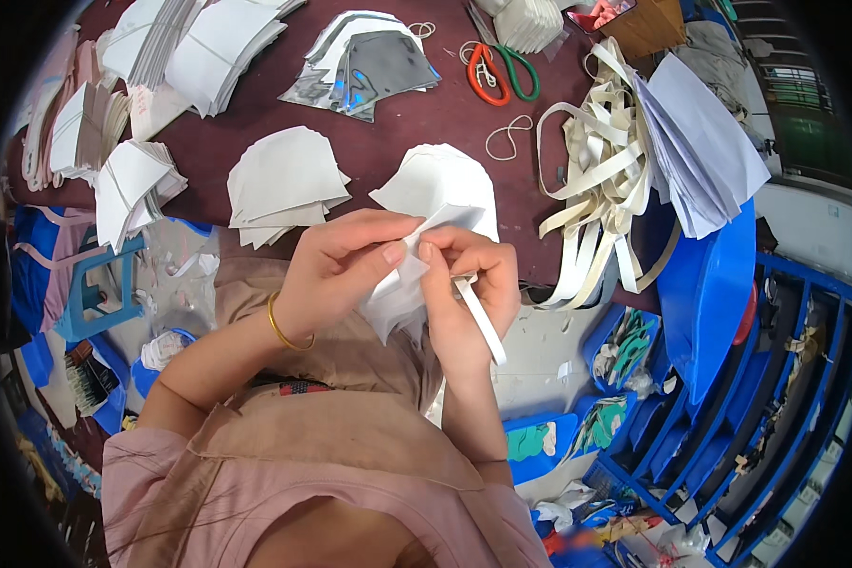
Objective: Assemble shoe components by attaching decorative holographic pieces to shoe liners.
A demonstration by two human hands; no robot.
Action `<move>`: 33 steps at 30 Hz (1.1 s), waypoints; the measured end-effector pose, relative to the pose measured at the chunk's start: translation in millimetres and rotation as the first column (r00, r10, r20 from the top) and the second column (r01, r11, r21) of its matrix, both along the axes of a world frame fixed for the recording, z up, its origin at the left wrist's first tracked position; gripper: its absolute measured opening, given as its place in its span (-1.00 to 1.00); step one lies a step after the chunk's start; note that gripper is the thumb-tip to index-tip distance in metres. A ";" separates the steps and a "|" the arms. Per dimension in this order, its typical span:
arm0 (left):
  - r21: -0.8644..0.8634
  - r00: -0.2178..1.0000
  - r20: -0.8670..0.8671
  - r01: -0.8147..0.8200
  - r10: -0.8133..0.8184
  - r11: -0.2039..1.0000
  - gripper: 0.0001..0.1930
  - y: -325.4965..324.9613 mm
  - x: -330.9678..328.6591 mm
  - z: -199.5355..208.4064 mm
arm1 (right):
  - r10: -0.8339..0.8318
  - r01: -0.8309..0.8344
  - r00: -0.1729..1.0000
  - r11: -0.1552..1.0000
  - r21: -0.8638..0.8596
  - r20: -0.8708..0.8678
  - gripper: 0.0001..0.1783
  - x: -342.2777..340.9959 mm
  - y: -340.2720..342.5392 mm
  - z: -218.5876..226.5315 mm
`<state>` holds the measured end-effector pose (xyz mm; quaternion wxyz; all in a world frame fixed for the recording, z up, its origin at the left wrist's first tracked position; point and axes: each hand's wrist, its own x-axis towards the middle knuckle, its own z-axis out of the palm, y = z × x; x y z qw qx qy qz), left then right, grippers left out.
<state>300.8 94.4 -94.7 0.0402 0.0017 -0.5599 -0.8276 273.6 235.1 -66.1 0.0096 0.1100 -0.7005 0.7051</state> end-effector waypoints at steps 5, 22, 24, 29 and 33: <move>-0.326 0.984 -0.164 -0.120 0.069 0.938 -0.71 -1.2 1.1 4.1 | -0.088 0.092 0.995 0.992 0.083 -0.055 -0.67 4.7 -5.9 6.3; -0.496 0.943 -0.318 -0.252 0.096 0.831 -0.70 1.8 2.5 2.6 | -0.117 0.126 0.991 0.975 0.184 -0.058 -0.62 3.7 -5.0 8.5; -0.504 0.935 -0.341 -0.272 0.100 0.820 -0.69 1.2 2.4 2.4 | -0.100 0.111 0.993 0.973 0.202 -0.065 -0.62 2.7 -6.0 11.1; -0.494 0.940 -0.322 -0.266 0.110 0.828 -0.68 0.3 2.8 1.2 | -0.085 0.100 0.993 0.973 0.209 -0.079 -0.62 2.0 -7.2 10.1; -0.499 0.938 -0.331 -0.269 0.105 0.824 -0.68 -0.2 2.8 2.0 | -0.075 0.083 0.996 0.978 0.193 -0.051 -0.61 1.2 -6.1 10.6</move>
